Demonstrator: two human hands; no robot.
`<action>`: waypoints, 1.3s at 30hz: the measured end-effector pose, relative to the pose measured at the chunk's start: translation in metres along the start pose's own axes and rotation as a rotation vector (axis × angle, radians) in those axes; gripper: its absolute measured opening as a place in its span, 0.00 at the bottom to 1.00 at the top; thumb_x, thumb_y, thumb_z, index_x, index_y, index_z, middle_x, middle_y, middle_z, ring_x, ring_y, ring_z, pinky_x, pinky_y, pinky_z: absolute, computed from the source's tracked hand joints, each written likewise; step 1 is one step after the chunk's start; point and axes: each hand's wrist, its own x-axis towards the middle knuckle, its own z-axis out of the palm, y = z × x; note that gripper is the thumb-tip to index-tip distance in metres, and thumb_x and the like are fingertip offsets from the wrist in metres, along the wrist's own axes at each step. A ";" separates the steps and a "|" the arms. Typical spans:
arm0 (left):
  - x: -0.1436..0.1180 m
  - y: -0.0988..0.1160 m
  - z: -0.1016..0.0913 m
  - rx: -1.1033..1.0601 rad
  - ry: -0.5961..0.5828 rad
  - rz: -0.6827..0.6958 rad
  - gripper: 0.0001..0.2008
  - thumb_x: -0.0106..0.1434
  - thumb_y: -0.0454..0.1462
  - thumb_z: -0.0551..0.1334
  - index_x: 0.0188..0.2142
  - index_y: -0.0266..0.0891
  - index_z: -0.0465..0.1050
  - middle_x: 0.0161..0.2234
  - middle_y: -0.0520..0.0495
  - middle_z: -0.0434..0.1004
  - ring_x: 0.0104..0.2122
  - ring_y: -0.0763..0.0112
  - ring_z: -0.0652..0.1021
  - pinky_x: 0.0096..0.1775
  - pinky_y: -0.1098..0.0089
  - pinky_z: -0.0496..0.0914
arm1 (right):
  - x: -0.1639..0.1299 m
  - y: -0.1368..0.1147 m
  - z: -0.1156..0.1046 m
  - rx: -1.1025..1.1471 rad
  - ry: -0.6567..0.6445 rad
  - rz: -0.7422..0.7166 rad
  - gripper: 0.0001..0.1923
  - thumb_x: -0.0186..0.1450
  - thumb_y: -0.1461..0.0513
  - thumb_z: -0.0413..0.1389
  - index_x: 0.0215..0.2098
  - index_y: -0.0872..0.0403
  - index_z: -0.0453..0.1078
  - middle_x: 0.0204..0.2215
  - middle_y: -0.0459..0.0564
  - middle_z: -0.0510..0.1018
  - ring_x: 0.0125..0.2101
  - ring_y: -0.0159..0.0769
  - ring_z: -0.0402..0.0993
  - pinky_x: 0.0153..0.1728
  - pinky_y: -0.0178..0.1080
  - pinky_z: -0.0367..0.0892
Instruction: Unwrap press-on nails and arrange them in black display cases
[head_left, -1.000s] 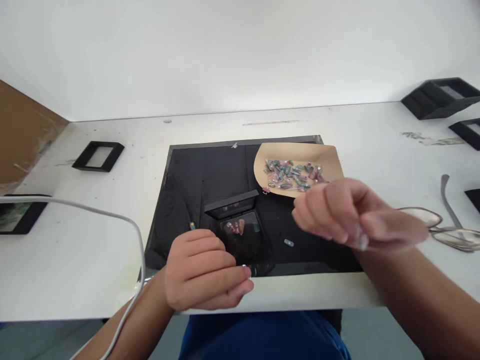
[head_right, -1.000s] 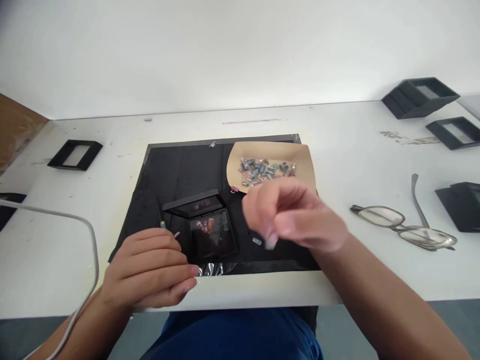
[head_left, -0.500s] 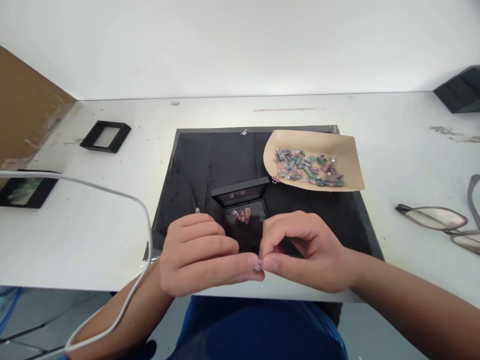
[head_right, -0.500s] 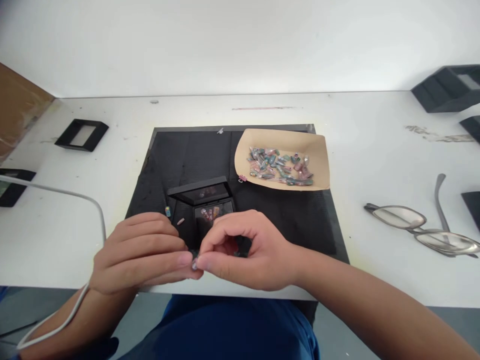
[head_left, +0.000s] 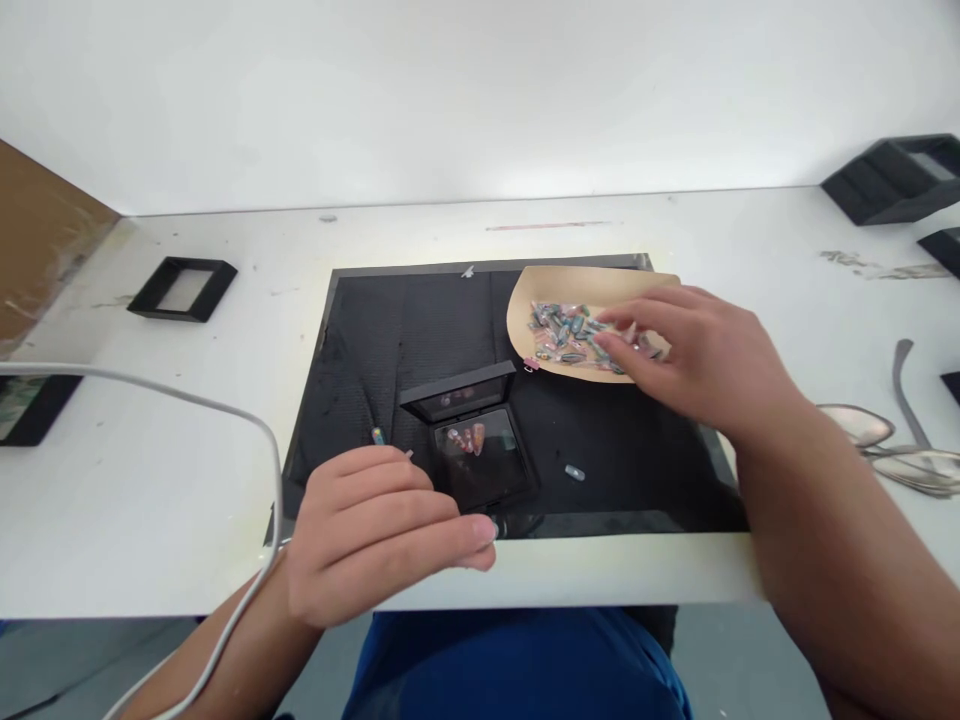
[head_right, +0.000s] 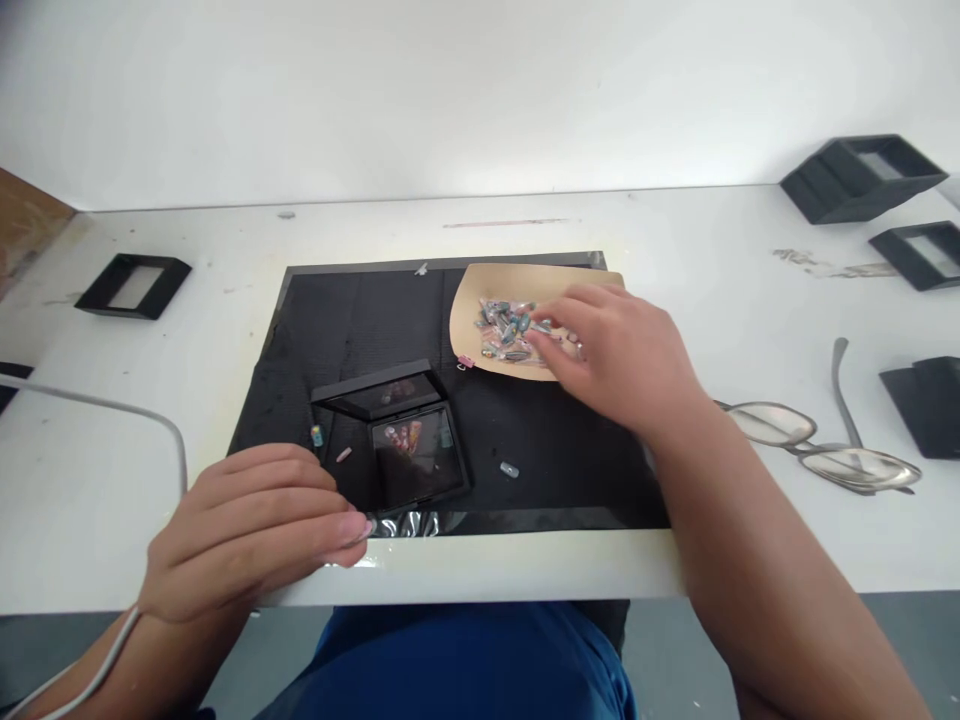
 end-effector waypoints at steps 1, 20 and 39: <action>0.002 0.001 0.000 0.007 -0.003 -0.002 0.09 0.64 0.33 0.70 0.42 0.32 0.76 0.27 0.51 0.80 0.26 0.75 0.77 0.29 0.70 0.71 | 0.002 0.010 0.002 -0.034 -0.032 0.042 0.13 0.70 0.55 0.56 0.46 0.51 0.79 0.43 0.56 0.82 0.43 0.51 0.76 0.35 0.45 0.64; 0.011 0.004 0.002 0.061 -0.094 0.013 0.08 0.60 0.35 0.73 0.38 0.35 0.78 0.23 0.55 0.76 0.22 0.76 0.75 0.28 0.71 0.72 | 0.025 -0.006 0.032 -0.036 -0.400 0.076 0.19 0.71 0.57 0.51 0.56 0.39 0.77 0.44 0.46 0.86 0.40 0.46 0.79 0.39 0.44 0.67; 0.011 0.001 0.005 0.083 -0.073 0.064 0.07 0.61 0.34 0.72 0.38 0.35 0.78 0.22 0.57 0.75 0.21 0.78 0.73 0.28 0.72 0.70 | 0.013 -0.024 0.030 -0.215 -0.246 0.097 0.15 0.71 0.61 0.50 0.40 0.47 0.80 0.41 0.51 0.84 0.35 0.45 0.78 0.26 0.42 0.51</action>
